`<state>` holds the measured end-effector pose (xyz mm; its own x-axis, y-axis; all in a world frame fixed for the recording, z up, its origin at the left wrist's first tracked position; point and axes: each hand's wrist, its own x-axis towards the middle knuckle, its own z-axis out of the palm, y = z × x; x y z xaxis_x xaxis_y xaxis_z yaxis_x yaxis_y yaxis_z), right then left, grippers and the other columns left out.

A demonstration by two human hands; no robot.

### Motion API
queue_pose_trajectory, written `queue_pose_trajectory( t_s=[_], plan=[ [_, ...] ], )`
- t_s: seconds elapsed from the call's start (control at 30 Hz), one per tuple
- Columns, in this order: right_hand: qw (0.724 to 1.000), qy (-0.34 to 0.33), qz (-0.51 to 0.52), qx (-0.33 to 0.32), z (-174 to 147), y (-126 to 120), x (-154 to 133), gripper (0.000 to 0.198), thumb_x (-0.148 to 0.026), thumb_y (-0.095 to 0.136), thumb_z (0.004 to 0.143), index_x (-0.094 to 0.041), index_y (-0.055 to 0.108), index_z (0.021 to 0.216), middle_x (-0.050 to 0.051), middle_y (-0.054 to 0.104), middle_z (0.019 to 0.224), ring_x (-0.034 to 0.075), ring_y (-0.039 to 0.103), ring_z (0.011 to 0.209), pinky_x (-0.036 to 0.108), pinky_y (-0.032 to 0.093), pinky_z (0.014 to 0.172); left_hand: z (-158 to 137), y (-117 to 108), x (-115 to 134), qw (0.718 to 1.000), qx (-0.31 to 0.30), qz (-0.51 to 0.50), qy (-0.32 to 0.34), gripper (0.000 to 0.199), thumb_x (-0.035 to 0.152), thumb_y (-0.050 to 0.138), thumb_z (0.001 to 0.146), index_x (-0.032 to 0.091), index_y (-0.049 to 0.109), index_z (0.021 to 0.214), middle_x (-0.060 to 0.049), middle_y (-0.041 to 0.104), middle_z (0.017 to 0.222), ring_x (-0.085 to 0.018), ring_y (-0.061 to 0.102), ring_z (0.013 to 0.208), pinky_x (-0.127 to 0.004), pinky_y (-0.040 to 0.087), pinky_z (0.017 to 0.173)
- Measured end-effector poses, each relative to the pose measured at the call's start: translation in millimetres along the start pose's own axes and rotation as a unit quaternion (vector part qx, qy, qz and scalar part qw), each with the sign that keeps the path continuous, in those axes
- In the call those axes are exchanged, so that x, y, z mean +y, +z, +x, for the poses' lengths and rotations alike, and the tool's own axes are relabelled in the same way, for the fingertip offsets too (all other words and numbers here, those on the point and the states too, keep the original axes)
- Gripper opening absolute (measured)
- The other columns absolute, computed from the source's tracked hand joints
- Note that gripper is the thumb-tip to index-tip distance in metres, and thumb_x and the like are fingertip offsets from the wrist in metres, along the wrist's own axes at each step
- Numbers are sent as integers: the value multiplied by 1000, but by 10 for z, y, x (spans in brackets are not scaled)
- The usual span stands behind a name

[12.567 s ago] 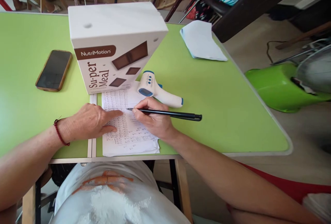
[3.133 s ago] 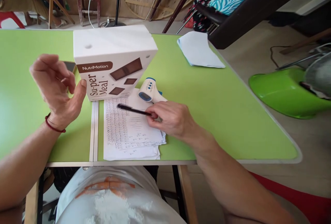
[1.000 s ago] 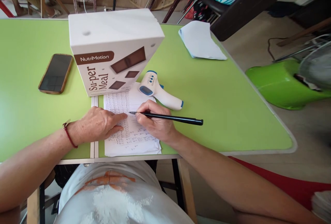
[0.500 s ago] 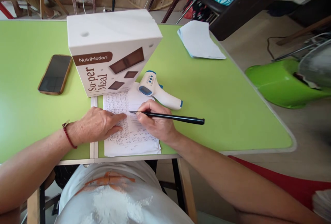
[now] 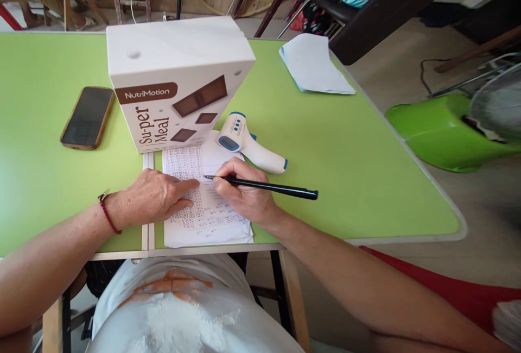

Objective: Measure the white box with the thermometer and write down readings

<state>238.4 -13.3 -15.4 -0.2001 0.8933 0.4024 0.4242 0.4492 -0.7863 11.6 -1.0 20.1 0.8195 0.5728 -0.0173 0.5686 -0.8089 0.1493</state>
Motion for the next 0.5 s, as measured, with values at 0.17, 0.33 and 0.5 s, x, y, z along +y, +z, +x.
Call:
queue_pose_trajectory(
  t_s=[0.17,0.33,0.5],
  plan=[
    [1000,-4,7,2,-2,3,7,14,-19,58,79,-25,51,68,-6,53,55,11,48,49,25,39,47,5,-11,-5,1000,-12,-2,-4,26,33,60,100,17,65,120,-2,77,79,-19,71,60,-29,31,46],
    [1000,19,7,21,-18,6,20,13,-20,59,79,-25,52,69,-6,54,56,11,47,49,25,39,47,1,-4,-12,1000,-4,0,0,26,33,59,100,18,64,121,-3,77,79,-19,71,60,-28,31,46],
    [999,19,6,28,-22,17,25,12,-20,59,78,-25,52,69,-6,54,56,11,47,49,25,39,47,4,-10,0,1000,-5,2,-1,27,32,60,100,18,64,122,-2,77,77,-20,72,60,-29,31,46]
  ],
)
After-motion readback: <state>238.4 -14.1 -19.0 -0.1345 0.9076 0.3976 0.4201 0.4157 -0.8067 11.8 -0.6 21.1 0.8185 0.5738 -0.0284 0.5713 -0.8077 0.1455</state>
